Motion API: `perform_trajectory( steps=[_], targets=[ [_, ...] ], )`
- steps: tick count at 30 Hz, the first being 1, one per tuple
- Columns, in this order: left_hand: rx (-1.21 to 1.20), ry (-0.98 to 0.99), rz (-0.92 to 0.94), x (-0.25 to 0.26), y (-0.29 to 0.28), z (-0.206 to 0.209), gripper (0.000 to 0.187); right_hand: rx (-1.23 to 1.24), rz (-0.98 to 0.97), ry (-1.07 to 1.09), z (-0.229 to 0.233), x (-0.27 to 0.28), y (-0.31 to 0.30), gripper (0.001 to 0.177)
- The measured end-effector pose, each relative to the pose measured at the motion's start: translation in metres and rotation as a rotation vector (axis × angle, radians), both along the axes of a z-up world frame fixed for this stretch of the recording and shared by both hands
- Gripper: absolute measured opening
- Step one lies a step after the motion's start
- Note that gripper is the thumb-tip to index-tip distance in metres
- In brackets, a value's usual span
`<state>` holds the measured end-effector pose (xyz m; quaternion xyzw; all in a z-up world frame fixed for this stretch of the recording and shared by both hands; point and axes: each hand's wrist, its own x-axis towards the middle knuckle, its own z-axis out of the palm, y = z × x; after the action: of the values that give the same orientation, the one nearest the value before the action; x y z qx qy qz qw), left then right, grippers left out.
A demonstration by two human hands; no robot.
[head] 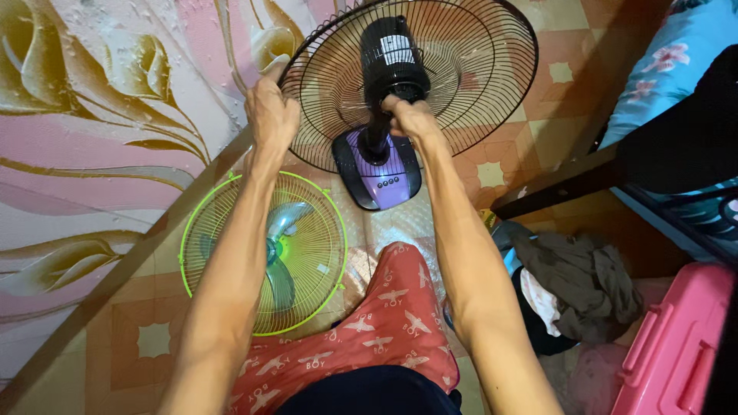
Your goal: The person assembles a standing fan by attaching the front and rear grills, inserting the fan blade, and securing it with a nut. The person then reassembles the grills to complete the fan.
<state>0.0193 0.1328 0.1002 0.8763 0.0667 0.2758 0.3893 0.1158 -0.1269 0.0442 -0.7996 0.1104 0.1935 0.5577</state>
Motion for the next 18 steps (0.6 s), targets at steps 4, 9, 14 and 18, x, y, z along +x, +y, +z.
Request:
perform_trajectory(
  steps=[4, 9, 14, 18],
  targets=[
    [0.039, 0.043, 0.042, -0.010, -0.015, 0.007, 0.046, -0.521, -0.062, -0.433, -0.011, -0.029, 0.005, 0.069],
    [-0.011, 0.159, 0.025, -0.023, -0.015, 0.006, 0.056, -0.386, -0.012, -0.520, -0.014, -0.023, -0.007, 0.066],
    [0.041, -0.085, -0.086, -0.016, 0.001, -0.028, 0.061, 0.791, -0.121, 0.181, -0.023, -0.032, -0.020, 0.072],
    [0.036, 0.058, -0.022, -0.018, 0.011, -0.080, 0.055, 1.099, -0.211, 0.337, -0.042, -0.026, -0.011, 0.075]
  ],
)
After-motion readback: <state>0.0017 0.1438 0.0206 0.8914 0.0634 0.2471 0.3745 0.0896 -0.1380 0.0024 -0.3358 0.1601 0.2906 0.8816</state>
